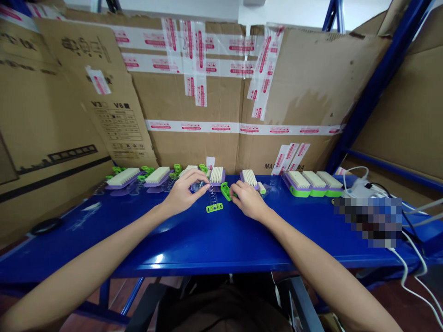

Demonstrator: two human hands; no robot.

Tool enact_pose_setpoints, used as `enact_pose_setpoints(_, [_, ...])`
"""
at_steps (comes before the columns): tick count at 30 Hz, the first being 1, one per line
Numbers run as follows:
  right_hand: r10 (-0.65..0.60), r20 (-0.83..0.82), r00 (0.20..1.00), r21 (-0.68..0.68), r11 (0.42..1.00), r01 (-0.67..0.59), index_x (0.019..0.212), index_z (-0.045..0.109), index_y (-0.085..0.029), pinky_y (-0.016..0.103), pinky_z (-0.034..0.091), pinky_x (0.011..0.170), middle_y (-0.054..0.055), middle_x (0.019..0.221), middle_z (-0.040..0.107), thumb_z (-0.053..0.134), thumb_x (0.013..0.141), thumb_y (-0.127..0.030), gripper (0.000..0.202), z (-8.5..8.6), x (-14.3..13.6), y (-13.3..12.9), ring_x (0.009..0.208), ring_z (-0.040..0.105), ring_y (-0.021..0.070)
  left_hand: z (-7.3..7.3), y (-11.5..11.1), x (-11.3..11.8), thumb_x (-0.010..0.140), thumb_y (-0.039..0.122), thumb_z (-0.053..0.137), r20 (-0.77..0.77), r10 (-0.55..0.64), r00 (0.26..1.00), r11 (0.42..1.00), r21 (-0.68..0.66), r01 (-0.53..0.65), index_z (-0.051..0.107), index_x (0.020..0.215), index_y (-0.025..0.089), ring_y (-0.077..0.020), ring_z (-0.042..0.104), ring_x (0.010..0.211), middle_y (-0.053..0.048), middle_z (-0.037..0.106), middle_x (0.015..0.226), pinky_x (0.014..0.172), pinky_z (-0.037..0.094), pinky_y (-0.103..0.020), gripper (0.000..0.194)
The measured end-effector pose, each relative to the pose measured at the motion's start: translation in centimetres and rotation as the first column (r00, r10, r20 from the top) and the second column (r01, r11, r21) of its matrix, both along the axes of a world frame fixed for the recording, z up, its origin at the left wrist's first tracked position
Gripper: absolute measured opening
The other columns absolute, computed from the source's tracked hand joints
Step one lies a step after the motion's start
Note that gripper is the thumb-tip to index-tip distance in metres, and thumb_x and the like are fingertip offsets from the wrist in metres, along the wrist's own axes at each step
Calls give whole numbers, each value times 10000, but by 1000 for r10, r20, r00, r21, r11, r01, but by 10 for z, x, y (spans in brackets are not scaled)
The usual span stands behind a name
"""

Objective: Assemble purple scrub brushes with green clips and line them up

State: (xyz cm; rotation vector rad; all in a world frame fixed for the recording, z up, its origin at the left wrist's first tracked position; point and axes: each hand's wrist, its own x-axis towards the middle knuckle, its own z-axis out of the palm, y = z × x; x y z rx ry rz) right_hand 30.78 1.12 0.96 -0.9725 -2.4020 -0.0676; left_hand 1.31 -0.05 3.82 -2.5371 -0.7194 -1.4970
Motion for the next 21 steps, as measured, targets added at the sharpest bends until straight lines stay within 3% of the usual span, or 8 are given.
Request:
enact_pose_setpoints(17, [-35,8,999,12,999,34,1038,640,-239,371,491,913,69,1063,692,638,1089,-137,114,0,0,0,1000,649,261,-5,2,1,1110,266,722,47,-9,999,1000,-12,10,757,1128,233,-236,793,1053,-53,838,1115,1013,626,-453,51])
enact_pose_setpoints(21, [-54,22,998,8,999,54,1054,643,-234,389,496,928,81,1082,702,634,1105,-166,86,0,-1,-1,1016,648,273,-6,2,1,1097,263,739,62,-1,998,1000,-30,3,745,1246,232,-230,793,1027,-55,832,1115,985,644,-435,152])
